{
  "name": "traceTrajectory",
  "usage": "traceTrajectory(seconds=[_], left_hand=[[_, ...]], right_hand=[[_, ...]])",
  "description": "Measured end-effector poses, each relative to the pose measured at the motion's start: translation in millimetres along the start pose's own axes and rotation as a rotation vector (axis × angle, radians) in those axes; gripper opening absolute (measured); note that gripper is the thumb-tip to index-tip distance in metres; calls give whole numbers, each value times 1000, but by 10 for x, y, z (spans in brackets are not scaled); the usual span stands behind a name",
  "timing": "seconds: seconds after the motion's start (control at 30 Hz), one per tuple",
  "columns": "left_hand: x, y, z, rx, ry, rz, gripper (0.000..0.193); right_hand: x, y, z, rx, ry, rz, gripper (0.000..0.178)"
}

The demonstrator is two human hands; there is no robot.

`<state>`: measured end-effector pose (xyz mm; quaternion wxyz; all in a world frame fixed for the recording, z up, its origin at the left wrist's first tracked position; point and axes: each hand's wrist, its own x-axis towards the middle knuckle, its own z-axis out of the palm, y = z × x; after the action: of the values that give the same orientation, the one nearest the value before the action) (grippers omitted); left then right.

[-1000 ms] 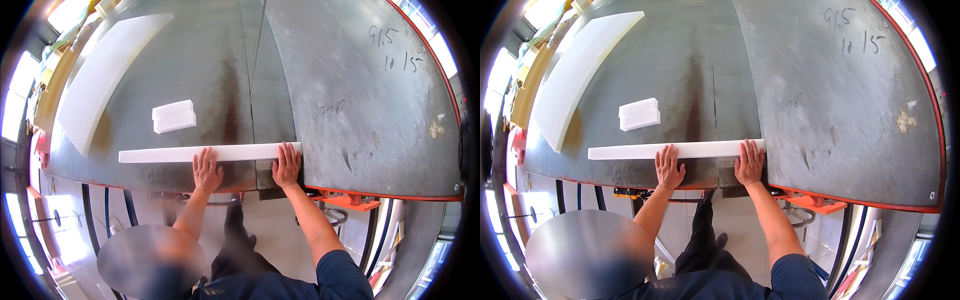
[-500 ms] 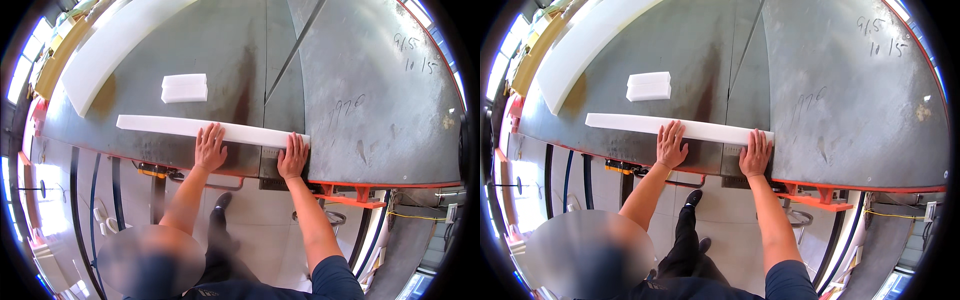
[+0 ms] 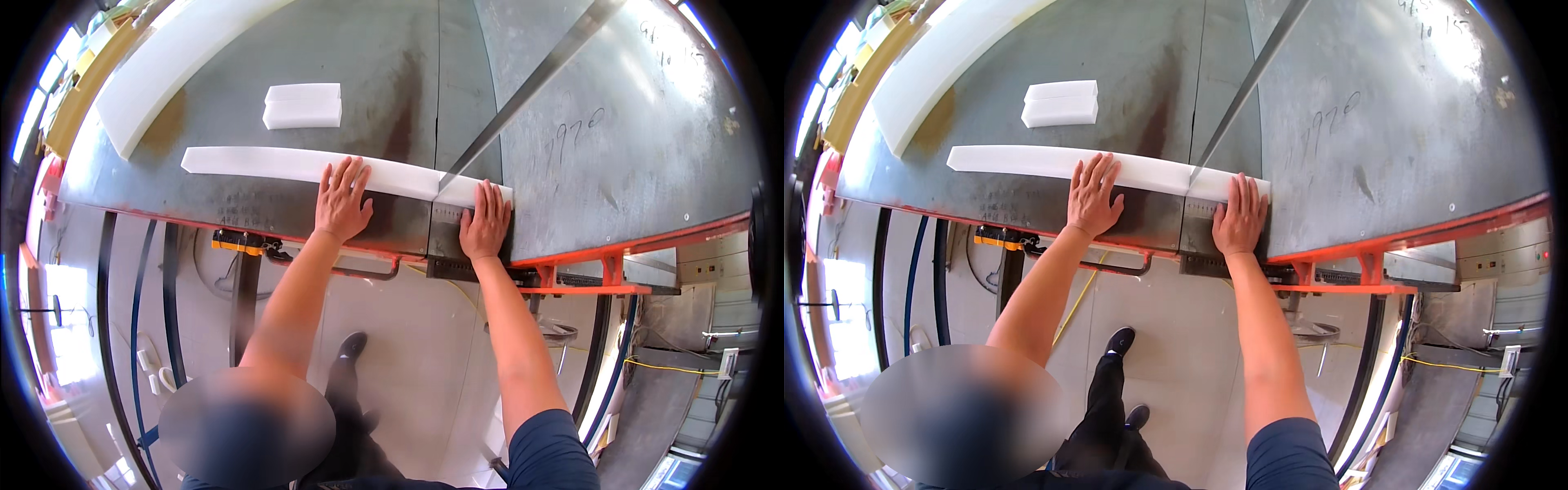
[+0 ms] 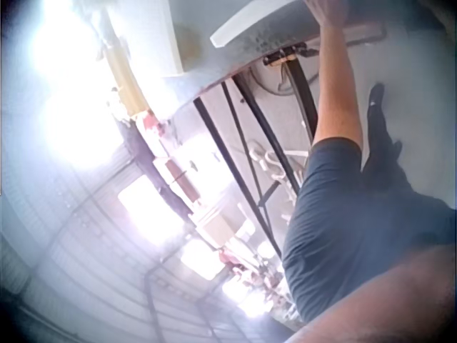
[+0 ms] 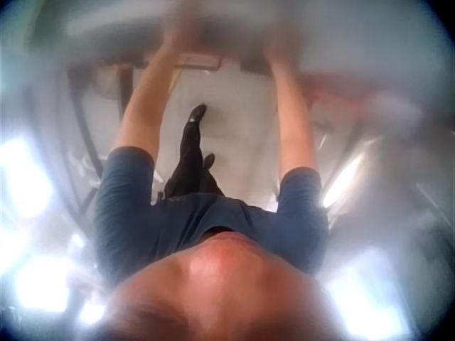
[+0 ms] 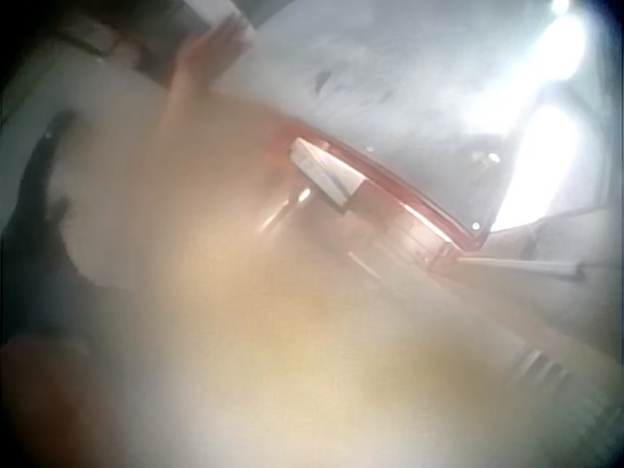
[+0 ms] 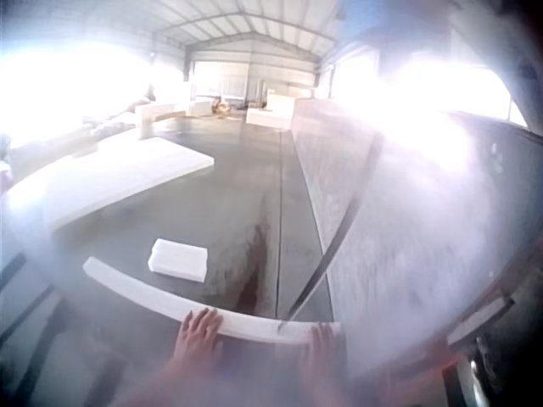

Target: The person uses a manual guillotine-style cutter to slice a long white foam strip into multiple smaller rectangular pieces. They align the strip against the machine's guide, press down the lever to cut, and stack the resulting pieces on the table. Later, they handle a larger white foam sheet, positioning it on the cutter.

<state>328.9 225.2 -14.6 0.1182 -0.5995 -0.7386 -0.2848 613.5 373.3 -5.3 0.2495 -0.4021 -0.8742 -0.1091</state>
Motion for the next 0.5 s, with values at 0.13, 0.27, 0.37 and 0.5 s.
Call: traceTrajectory(seconds=[0.13, 0.27, 0.37, 0.5], left_hand=[[-4, -28, 18, 27, 25, 5, 70], [-11, -25, 14, 39, 26, -5, 69], [-65, -3, 20, -10, -1, -4, 71], [-64, 30, -18, -26, -40, -16, 73]], right_hand=[[17, -26, 17, -2, 15, 2, 68], [25, -21, 32, 28, 28, -6, 70], [-25, -25, -3, 24, -6, 6, 70], [-42, -31, -61, 35, -61, 40, 69]])
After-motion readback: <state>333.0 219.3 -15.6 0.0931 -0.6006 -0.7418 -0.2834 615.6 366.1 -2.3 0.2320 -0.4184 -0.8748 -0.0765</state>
